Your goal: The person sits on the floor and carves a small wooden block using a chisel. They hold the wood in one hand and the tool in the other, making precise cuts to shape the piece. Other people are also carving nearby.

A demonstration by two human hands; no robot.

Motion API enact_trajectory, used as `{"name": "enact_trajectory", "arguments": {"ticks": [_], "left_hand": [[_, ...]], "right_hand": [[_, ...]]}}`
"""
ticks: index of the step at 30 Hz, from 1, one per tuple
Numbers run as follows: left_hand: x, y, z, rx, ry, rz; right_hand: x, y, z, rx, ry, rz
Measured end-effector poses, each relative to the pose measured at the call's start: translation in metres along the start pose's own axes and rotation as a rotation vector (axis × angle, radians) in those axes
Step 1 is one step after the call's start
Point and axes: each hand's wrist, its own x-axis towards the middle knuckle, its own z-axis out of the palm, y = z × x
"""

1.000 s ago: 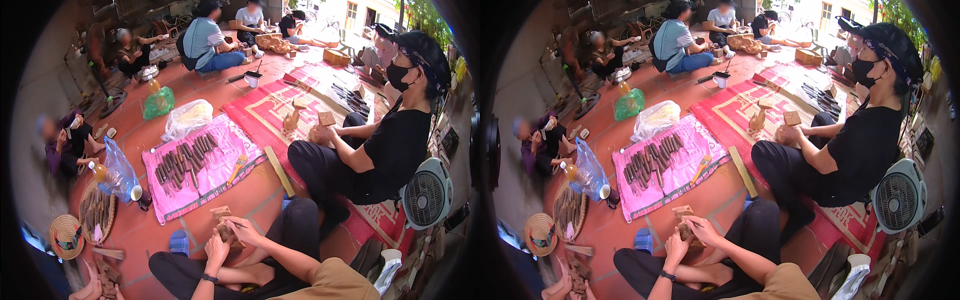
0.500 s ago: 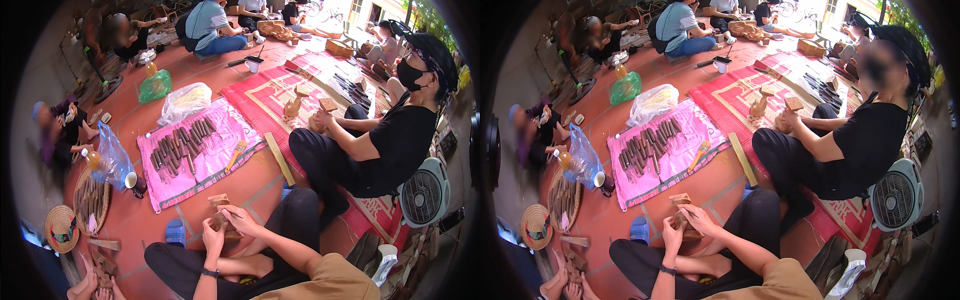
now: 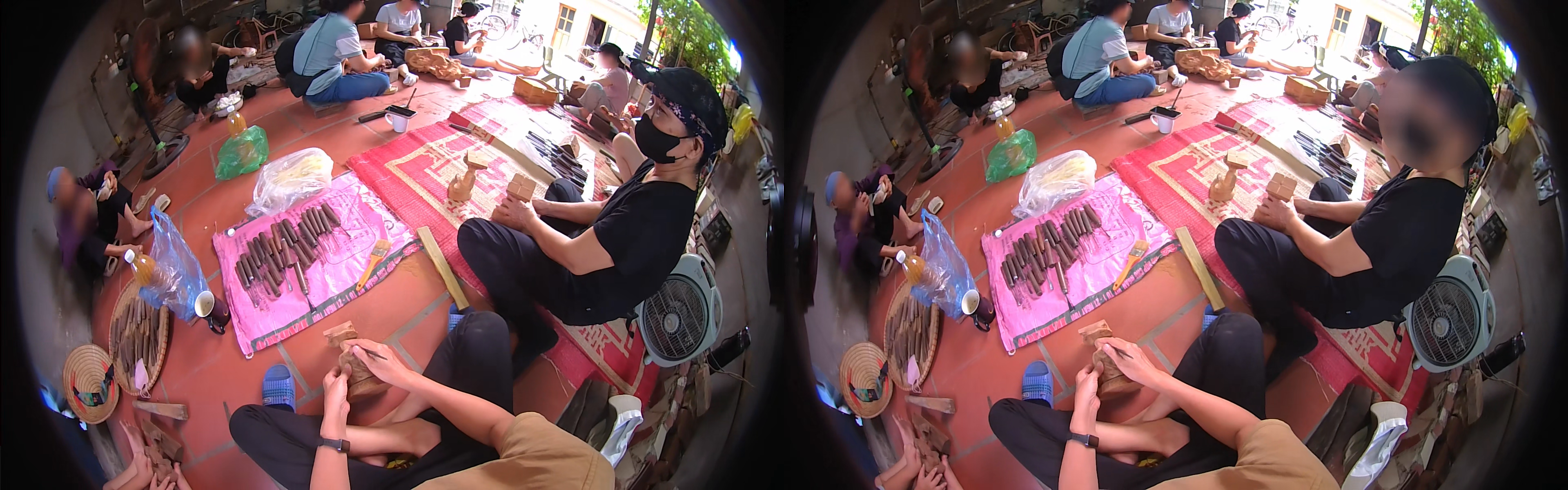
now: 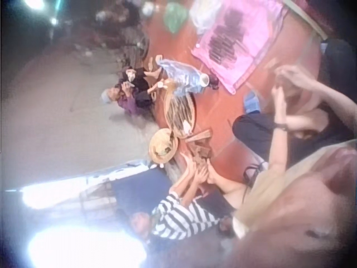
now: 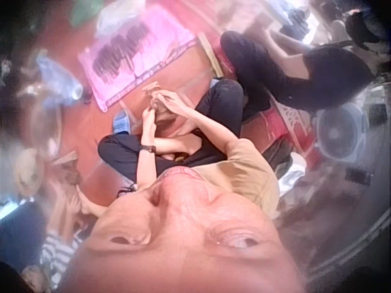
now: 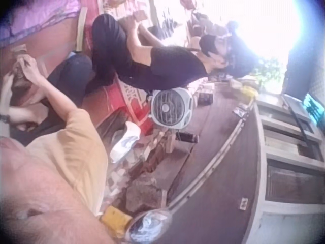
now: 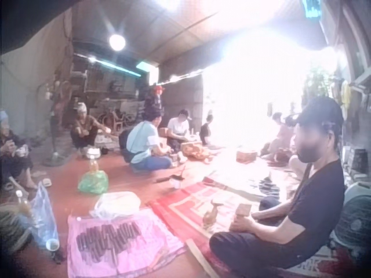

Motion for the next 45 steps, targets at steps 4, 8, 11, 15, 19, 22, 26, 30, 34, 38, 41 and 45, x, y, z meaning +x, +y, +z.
{"name": "enact_trajectory", "arguments": {"ticks": [4, 8, 11, 15, 19, 22, 26, 30, 34, 38, 41, 45], "left_hand": [[0.009, 0.002, 0.002, -0.034, -0.048, -0.051], [0.018, 0.006, 0.004, -0.032, -0.047, -0.129], [0.029, 0.012, 0.002, -0.04, -0.053, -0.171], [0.053, 0.003, -0.008, -0.068, -0.128, -0.175], [0.034, 0.024, 0.01, -0.04, -0.104, -0.167], [0.021, 0.031, 0.014, -0.043, -0.093, -0.141], [0.022, 0.013, 0.006, -0.073, -0.12, -0.199], [0.017, 0.017, 0.017, -0.091, -0.102, -0.124], [0.03, 0.012, 0.019, -0.093, -0.086, -0.043], [0.046, 0.01, 0.017, -0.205, -0.134, -0.047], [0.045, 0.013, 0.018, -0.265, -0.13, -0.074], [0.044, 0.01, 0.007, -0.219, -0.053, -0.054]], "right_hand": [[0.009, 0.012, -0.005, 0.063, 0.182, -0.113], [0.01, 0.015, -0.013, -0.125, 0.274, -0.141], [0.01, 0.023, -0.011, -0.168, 0.25, -0.145], [0.017, 0.035, -0.004, -0.136, 0.214, -0.24], [0.017, 0.047, -0.01, 0.029, 0.296, -0.055], [0.018, 0.046, -0.019, 0.174, 0.31, 0.047], [0.021, 0.044, -0.014, 0.345, 0.281, 0.182], [0.016, 0.035, -0.01, 0.409, 0.173, 0.211], [0.016, 0.031, -0.011, 0.39, 0.158, 0.209], [0.022, 0.028, -0.018, 0.439, 0.232, 0.249], [0.021, 0.027, -0.022, 0.457, 0.205, 0.26], [0.022, 0.027, -0.027, 0.512, 0.149, 0.252]]}}
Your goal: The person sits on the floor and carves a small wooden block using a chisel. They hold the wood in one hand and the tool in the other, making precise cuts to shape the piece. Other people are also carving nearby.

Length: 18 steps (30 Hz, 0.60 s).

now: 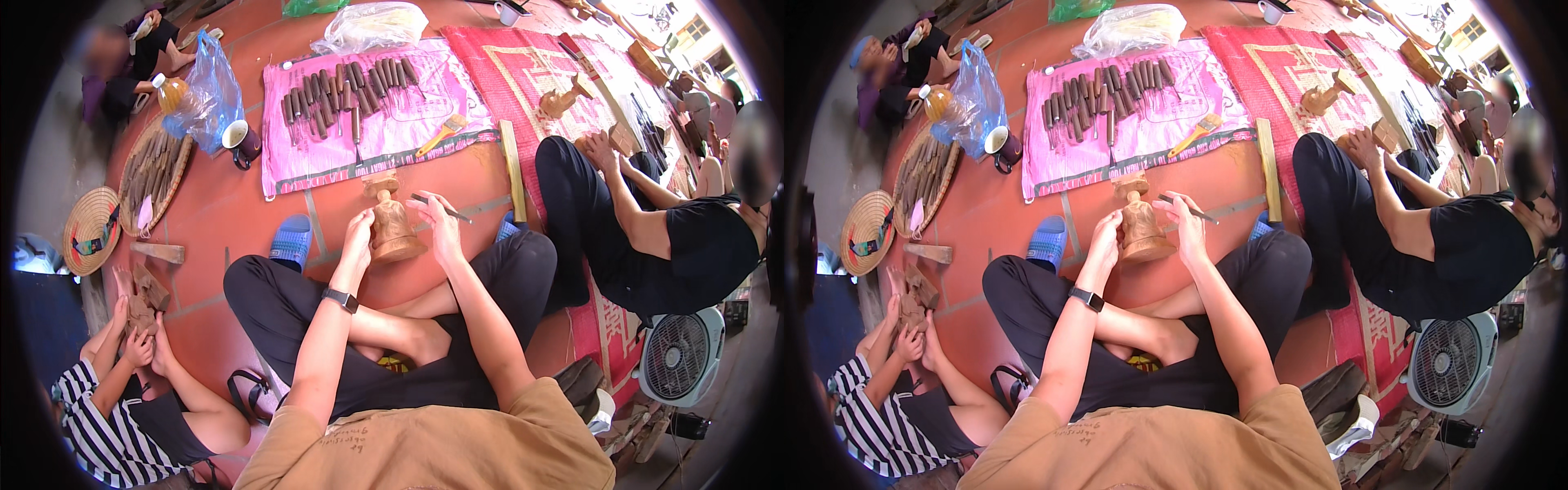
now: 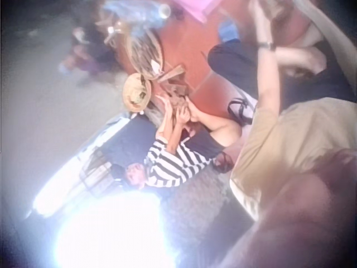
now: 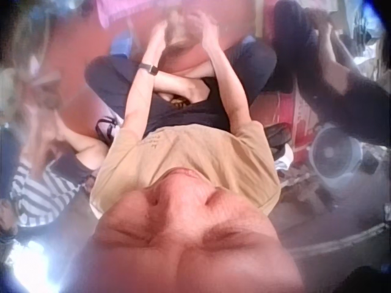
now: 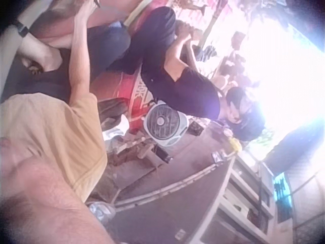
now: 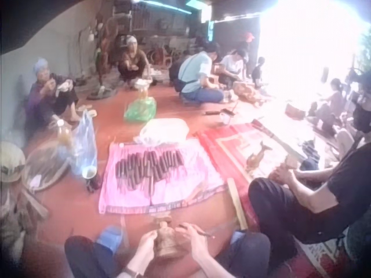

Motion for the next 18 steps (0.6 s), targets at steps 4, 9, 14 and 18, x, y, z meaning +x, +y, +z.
{"name": "enact_trajectory", "arguments": {"ticks": [4, 9, 14, 18], "left_hand": [[-0.008, 0.005, -0.004, 0.043, 0.054, 0.037], [-0.021, 0.01, -0.001, 0.037, 0.053, 0.116], [-0.022, 0.011, 0.004, 0.078, 0.094, 0.141], [-0.019, 0.01, 0.005, 0.201, -0.001, 0.083]], "right_hand": [[0.007, -0.002, -0.011, 0.179, -0.008, 0.033], [0.009, -0.005, -0.016, 0.351, 0.077, 0.099], [0.008, 0.002, -0.014, 0.268, 0.018, 0.123], [0.005, 0.0, -0.005, 0.081, -0.003, 0.088]]}}
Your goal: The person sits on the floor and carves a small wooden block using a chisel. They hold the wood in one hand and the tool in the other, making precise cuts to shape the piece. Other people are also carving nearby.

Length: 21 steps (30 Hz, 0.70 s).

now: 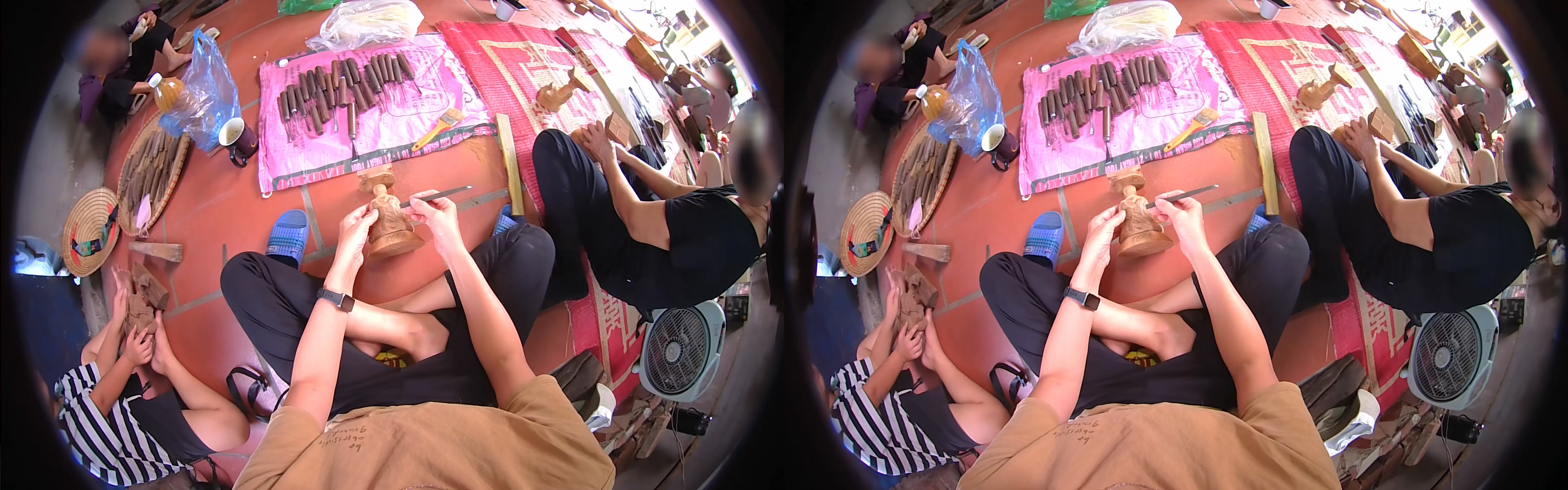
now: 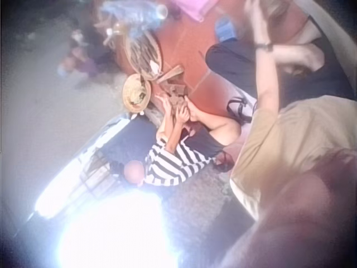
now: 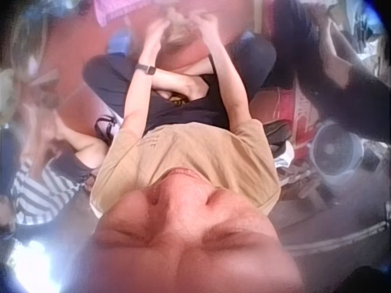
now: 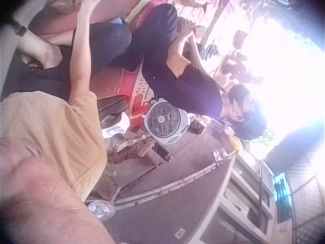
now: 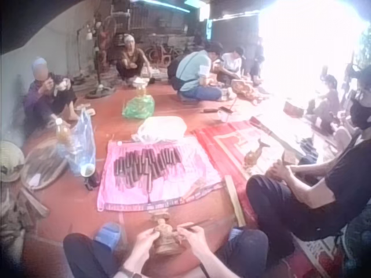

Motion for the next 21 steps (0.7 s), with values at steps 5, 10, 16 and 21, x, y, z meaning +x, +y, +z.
{"name": "enact_trajectory", "arguments": {"ticks": [5, 10, 16, 21], "left_hand": [[0.003, 0.0, 0.007, 0.027, -0.081, -0.075], [0.003, -0.002, 0.016, 0.13, -0.059, -0.107], [0.007, -0.011, 0.012, -0.015, -0.093, -0.088], [0.008, -0.012, 0.014, -0.056, -0.105, -0.075]], "right_hand": [[-0.009, -0.002, 0.003, -0.177, -0.111, -0.083], [-0.028, 0.007, -0.008, -0.222, -0.129, -0.134], [-0.037, -0.001, -0.001, -0.127, -0.047, 0.034], [-0.038, 0.01, 0.0, -0.221, -0.048, -0.048]]}}
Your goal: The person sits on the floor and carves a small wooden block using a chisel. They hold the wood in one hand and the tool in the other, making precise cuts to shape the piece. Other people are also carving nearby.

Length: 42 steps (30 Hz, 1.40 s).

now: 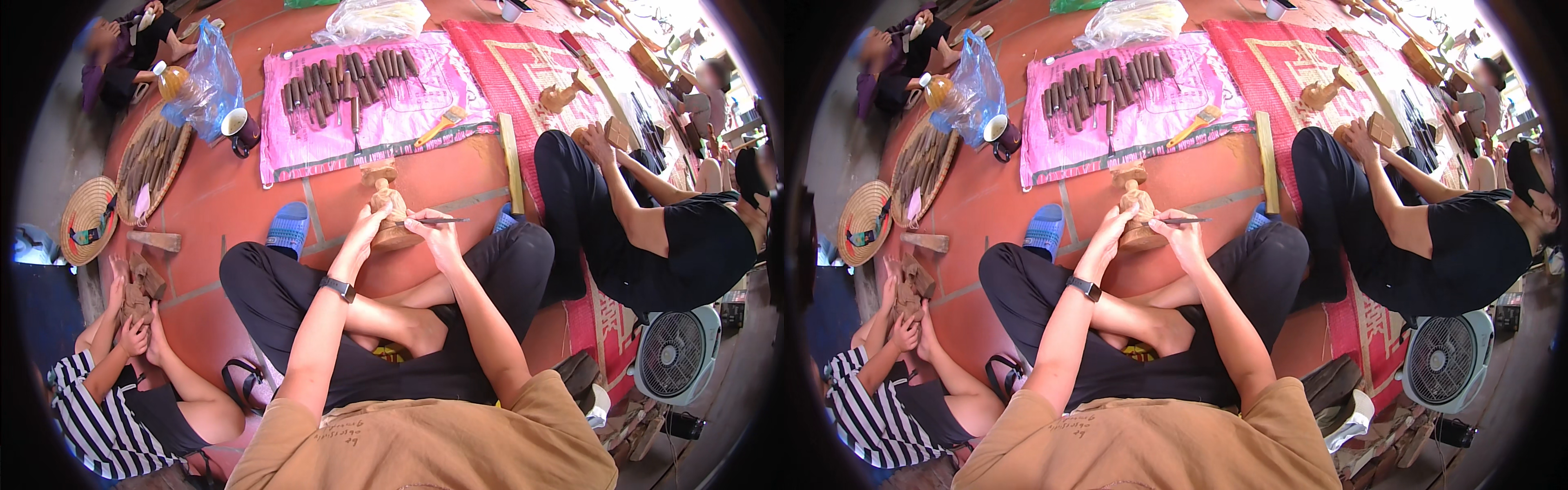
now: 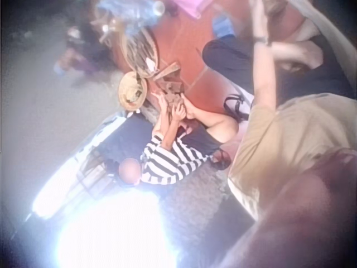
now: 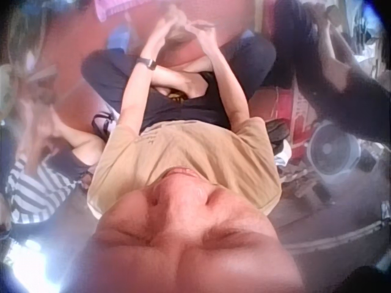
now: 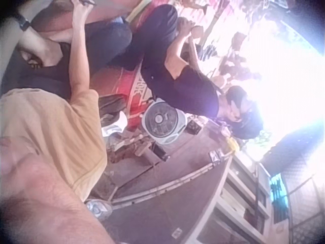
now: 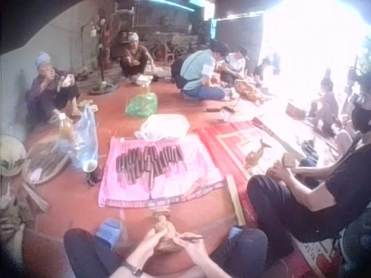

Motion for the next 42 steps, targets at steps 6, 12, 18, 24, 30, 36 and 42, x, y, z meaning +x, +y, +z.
{"name": "enact_trajectory", "arguments": {"ticks": [6, 12, 18, 24, 30, 36, 42], "left_hand": [[0.003, -0.004, -0.002, -0.019, -0.028, 0.025], [-0.007, 0.009, 0.01, -0.067, 0.008, -0.023], [0.004, -0.004, -0.003, -0.04, 0.012, 0.005], [-0.008, 0.015, 0.008, -0.068, -0.019, -0.044], [-0.004, 0.003, 0.004, -0.069, 0.024, -0.021], [-0.003, 0.008, 0.006, -0.055, 0.008, -0.034], [-0.003, 0.003, 0.007, -0.071, 0.037, -0.041]], "right_hand": [[-0.004, -0.003, 0.006, -0.117, -0.002, -0.047], [0.0, 0.005, -0.004, 0.141, 0.067, 0.025], [-0.004, 0.001, 0.007, -0.104, 0.023, -0.073], [-0.002, 0.003, -0.004, 0.245, 0.103, 0.067], [-0.009, -0.001, 0.011, 0.122, 0.085, -0.047], [-0.009, 0.005, 0.005, 0.216, 0.15, -0.002], [-0.009, 0.015, -0.008, 0.334, 0.178, 0.058]]}}
